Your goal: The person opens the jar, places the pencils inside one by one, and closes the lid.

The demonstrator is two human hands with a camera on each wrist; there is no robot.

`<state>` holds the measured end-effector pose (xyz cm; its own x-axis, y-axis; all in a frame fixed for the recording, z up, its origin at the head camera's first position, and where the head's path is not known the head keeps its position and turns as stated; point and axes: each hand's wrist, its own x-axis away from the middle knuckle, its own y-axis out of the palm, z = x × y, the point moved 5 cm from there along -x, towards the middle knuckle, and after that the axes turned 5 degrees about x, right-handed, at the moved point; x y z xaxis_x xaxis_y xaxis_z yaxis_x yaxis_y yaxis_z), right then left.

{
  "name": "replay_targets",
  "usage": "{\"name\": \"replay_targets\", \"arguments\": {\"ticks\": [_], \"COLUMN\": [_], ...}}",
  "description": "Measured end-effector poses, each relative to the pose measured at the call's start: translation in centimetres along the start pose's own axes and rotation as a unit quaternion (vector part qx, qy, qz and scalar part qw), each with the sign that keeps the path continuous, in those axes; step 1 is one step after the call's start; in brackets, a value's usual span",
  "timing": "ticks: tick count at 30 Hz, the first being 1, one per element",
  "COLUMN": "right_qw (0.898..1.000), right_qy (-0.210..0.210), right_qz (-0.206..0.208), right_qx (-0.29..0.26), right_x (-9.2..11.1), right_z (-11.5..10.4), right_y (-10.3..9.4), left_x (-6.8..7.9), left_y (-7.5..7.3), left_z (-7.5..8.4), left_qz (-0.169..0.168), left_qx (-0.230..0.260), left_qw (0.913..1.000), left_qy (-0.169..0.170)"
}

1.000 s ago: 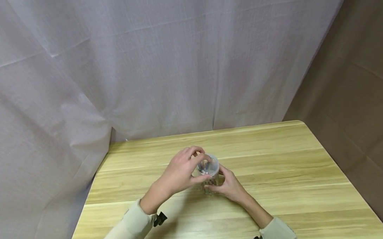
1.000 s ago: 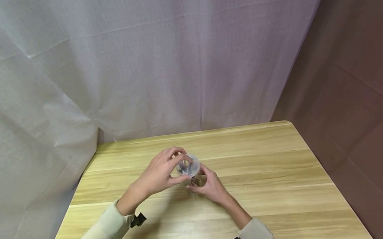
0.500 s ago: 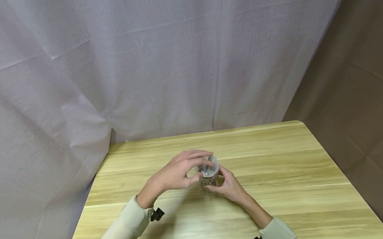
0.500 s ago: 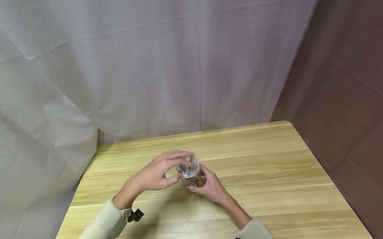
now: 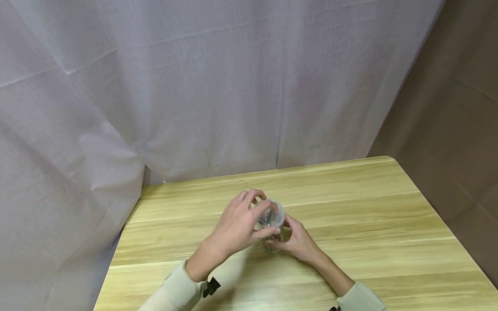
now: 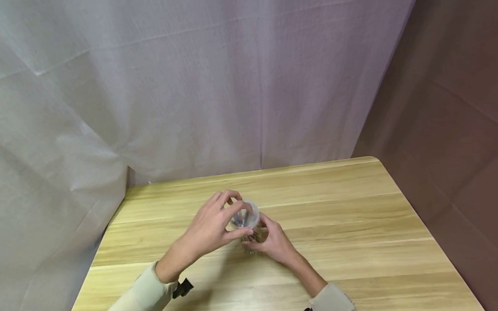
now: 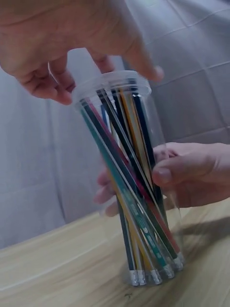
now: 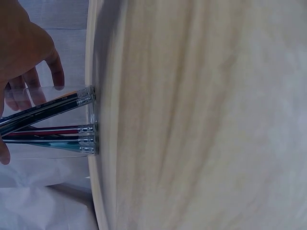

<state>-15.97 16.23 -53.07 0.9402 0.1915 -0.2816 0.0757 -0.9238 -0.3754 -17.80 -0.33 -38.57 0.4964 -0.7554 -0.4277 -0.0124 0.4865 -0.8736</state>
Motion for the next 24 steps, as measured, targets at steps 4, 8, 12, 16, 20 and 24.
{"name": "replay_targets", "arguments": {"ticks": [4,8,12,16,20,24], "right_qw": [1.000,1.000,1.000,1.000,1.000,1.000], "right_qy": [0.009,0.006,0.003,0.009,0.015,0.016], "right_qz": [0.002,0.010,0.011,0.009,0.010,0.009], "right_qx": [-0.001,0.008,0.017,0.017,0.011,0.008], "right_x": [0.0,-0.1,-0.1,0.0,0.0,0.0], "right_z": [0.1,0.3,0.4,0.4,0.3,0.1], "right_y": [0.1,0.2,0.2,0.2,0.2,0.1], "left_x": [0.1,-0.1,0.0,0.2,0.1,0.1], "left_y": [-0.4,-1.0,-1.0,-0.7,-0.7,-0.4], "left_z": [-0.5,-1.1,-1.6,-1.8,-1.5,-1.0], "left_qz": [-0.032,-0.072,-0.114,-0.123,-0.084,-0.044], "left_qx": [0.055,0.105,0.124,0.125,0.080,0.021], "left_qw": [0.9979,0.9918,0.9847,0.9836,0.9928,0.9988], "left_qy": [-0.012,0.018,0.043,0.042,0.029,0.006]}}
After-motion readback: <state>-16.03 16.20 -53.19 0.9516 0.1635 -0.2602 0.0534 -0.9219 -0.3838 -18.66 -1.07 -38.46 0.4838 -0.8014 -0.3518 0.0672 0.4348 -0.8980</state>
